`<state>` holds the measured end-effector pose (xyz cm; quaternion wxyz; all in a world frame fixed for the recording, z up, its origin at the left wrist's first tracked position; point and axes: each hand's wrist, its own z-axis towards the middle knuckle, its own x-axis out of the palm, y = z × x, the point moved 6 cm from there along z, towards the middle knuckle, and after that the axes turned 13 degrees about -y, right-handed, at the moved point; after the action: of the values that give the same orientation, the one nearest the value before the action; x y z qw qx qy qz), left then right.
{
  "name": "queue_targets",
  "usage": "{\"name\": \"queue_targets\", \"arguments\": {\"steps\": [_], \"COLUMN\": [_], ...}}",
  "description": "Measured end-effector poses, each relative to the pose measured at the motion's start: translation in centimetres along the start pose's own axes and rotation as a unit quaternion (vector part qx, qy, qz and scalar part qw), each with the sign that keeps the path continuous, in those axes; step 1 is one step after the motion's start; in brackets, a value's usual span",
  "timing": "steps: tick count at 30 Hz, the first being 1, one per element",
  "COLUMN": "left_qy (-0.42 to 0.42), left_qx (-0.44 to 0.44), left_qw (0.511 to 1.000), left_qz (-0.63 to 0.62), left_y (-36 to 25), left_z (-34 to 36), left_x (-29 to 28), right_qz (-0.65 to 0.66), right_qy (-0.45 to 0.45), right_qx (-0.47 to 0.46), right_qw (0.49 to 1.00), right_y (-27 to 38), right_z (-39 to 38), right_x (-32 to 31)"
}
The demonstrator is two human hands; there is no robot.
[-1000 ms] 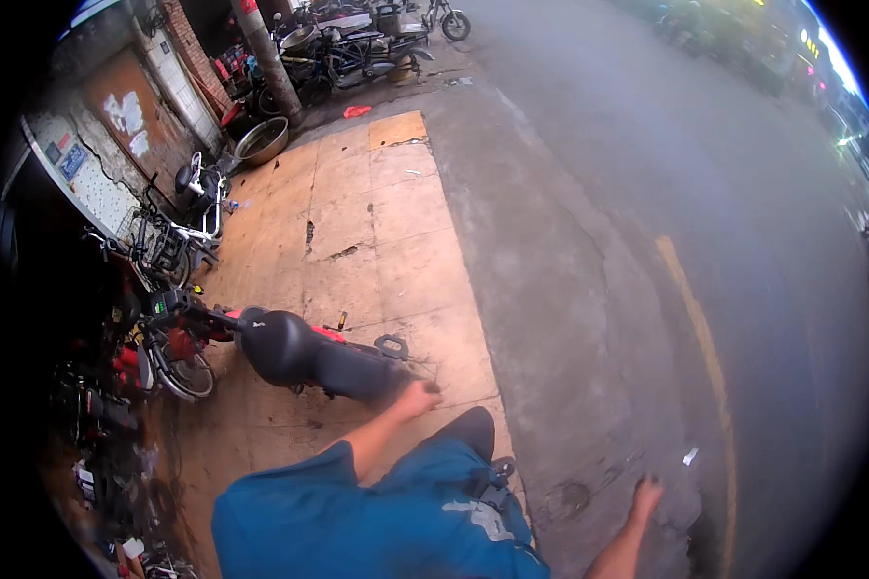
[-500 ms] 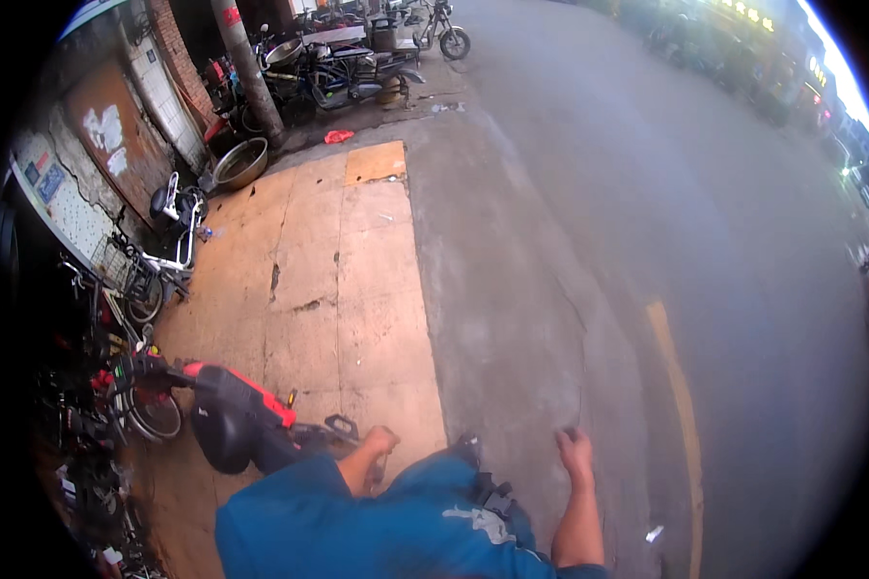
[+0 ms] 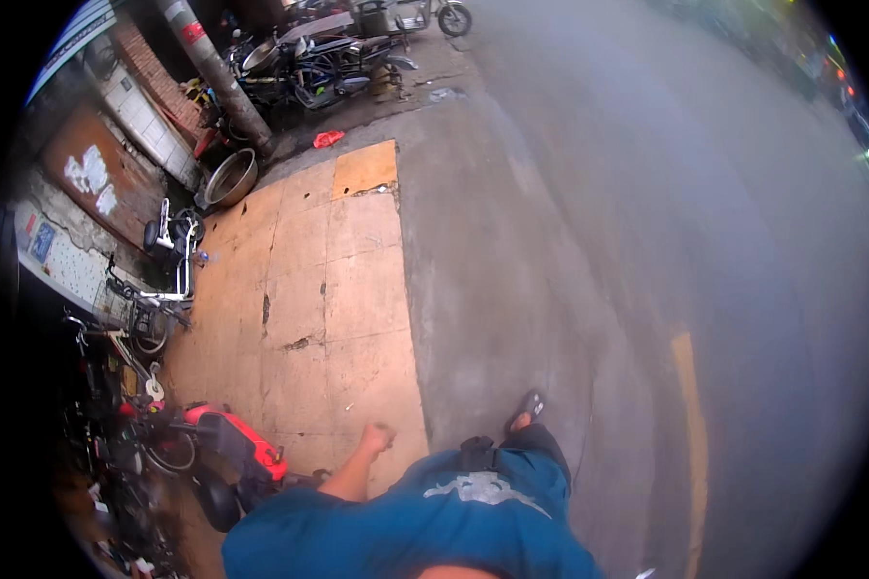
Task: The person gathers tools, a spray can, and a brake hub assembly around a repair shop. The person then walks down the street carrying the metal part to another outdoor workstation, where they handle tools and pick up a vehicle mudguard.
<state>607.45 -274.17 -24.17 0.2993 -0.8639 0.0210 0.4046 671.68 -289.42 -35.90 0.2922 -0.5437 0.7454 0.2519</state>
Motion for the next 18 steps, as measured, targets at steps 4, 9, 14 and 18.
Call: {"name": "queue_targets", "arguments": {"steps": [4,9,14,18], "left_qy": [-0.017,-0.048,-0.02,-0.048], "left_qx": [-0.02,-0.084,-0.039,0.014], "left_qw": [1.0,0.995,0.998,0.993], "left_qz": [0.012,-0.021,0.037,0.111], "left_y": [-1.2,-13.0,-19.0,-27.8], "left_z": [3.8,4.9,15.1,26.9], "left_x": [2.3,0.9,2.9,3.4], "right_qz": [-0.14,0.5,0.501,0.386], "right_qy": [-0.131,-0.314,-0.345,-0.407], "right_qx": [-0.177,-0.044,-0.218,-0.244], "right_qw": [0.965,0.806,0.763,0.791], "right_y": [5.6,23.7,43.8,45.9], "right_z": [17.6,35.8,33.8,46.2], "right_x": [-14.6,-52.6,-75.8,-74.2]}}
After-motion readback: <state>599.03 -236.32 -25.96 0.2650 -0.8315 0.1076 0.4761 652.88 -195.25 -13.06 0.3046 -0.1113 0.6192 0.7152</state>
